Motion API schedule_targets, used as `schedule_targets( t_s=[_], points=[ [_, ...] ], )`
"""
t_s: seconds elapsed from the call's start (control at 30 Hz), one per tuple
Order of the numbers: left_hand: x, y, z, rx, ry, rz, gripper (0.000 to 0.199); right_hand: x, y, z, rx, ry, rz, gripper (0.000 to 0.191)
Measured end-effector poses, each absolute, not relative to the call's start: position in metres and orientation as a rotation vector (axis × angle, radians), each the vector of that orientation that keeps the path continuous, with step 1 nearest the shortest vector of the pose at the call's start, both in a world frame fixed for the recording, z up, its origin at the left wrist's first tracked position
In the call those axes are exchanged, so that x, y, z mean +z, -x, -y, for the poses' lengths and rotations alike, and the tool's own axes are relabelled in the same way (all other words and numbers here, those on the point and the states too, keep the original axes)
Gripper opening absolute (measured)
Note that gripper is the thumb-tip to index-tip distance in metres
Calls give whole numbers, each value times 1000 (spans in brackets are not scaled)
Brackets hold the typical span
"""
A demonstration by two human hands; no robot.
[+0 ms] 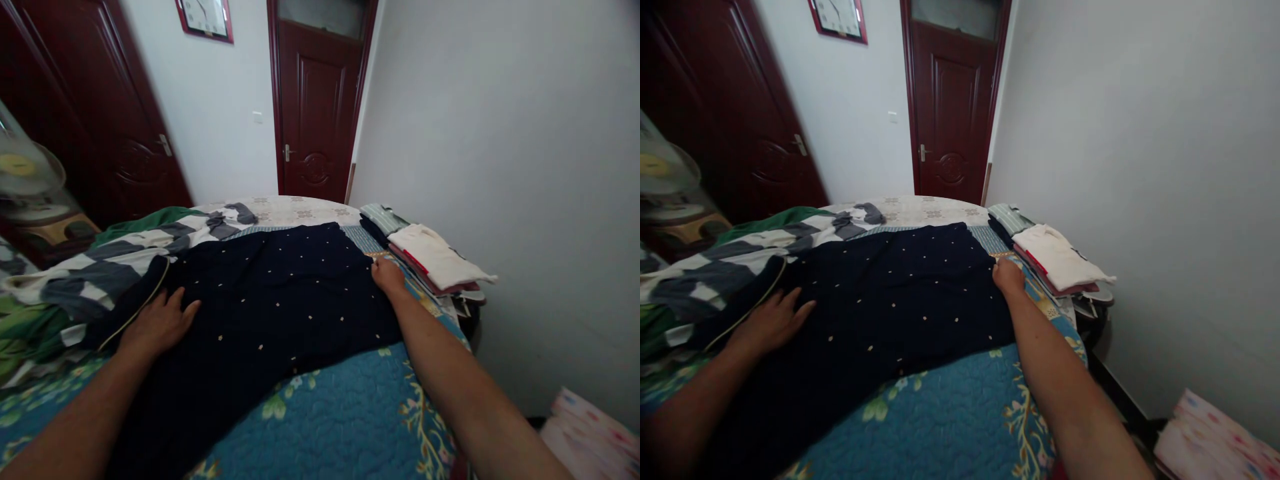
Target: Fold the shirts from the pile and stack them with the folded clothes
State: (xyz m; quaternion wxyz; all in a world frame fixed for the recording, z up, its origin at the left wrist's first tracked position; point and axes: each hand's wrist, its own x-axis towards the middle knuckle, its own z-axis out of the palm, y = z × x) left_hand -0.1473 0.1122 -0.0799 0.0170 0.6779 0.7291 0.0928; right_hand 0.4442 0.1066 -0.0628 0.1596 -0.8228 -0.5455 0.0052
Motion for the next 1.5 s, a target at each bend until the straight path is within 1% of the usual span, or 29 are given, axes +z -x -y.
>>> schedule_targets(
  t_s=[0.13, 0.27, 0.33, 0.4, 0.47, 0.53, 0.6, 0.67, 0.8, 1.03, 1.13, 1.3, 1.4, 1.5],
  points=[
    [-79, 153, -120, 144, -2071, -2302, 88, -64, -450, -111, -34, 2432, 1428, 45],
    [-79, 147, -120, 74, -1994, -2426, 81, -60, -453, -112, -60, 2502, 1443, 39],
    [-78, 143, -116, 57, -1997, -2456, 80, -61, -453, -111, -57, 2481, 1465, 36],
    [-75, 140, -109, 77, -2065, -2436, 79, -62, -453, -108, -119, 2402, 1496, 37],
    [-69, 138, -100, 113, -2152, -2404, 74, -65, -451, -107, -263, 2278, 1555, 41],
    [-59, 134, -92, 152, -2242, -2360, 67, -67, -448, -106, -380, 2162, 1652, 39],
    [-45, 129, -89, 208, -2312, -2302, 58, -69, -441, -107, -393, 2084, 1775, 34],
    [-30, 122, -93, 277, -2351, -2243, 50, -71, -432, -109, -319, 2044, 1897, 31],
    [-3, 105, -123, 361, -2419, -2179, 46, -76, -419, -110, -180, 2010, 2084, 31],
    [14, 95, -216, 245, -2320, -2231, 51, -87, -426, -113, -194, 1920, 2135, 32],
    [12, 95, -252, 206, -2308, -2186, 51, -91, -429, -114, -188, 1881, 2133, 32],
    [-4, 95, -290, 105, -2287, -2083, 35, -94, -431, -113, -198, 1808, 2122, 34],
    [-13, 100, -303, 113, -2274, -2107, 37, -95, -432, -112, -205, 1779, 2110, 34],
    [-17, 111, -313, 144, -2188, -2242, 42, -96, -433, -111, -210, 1761, 2102, 33]
  ],
)
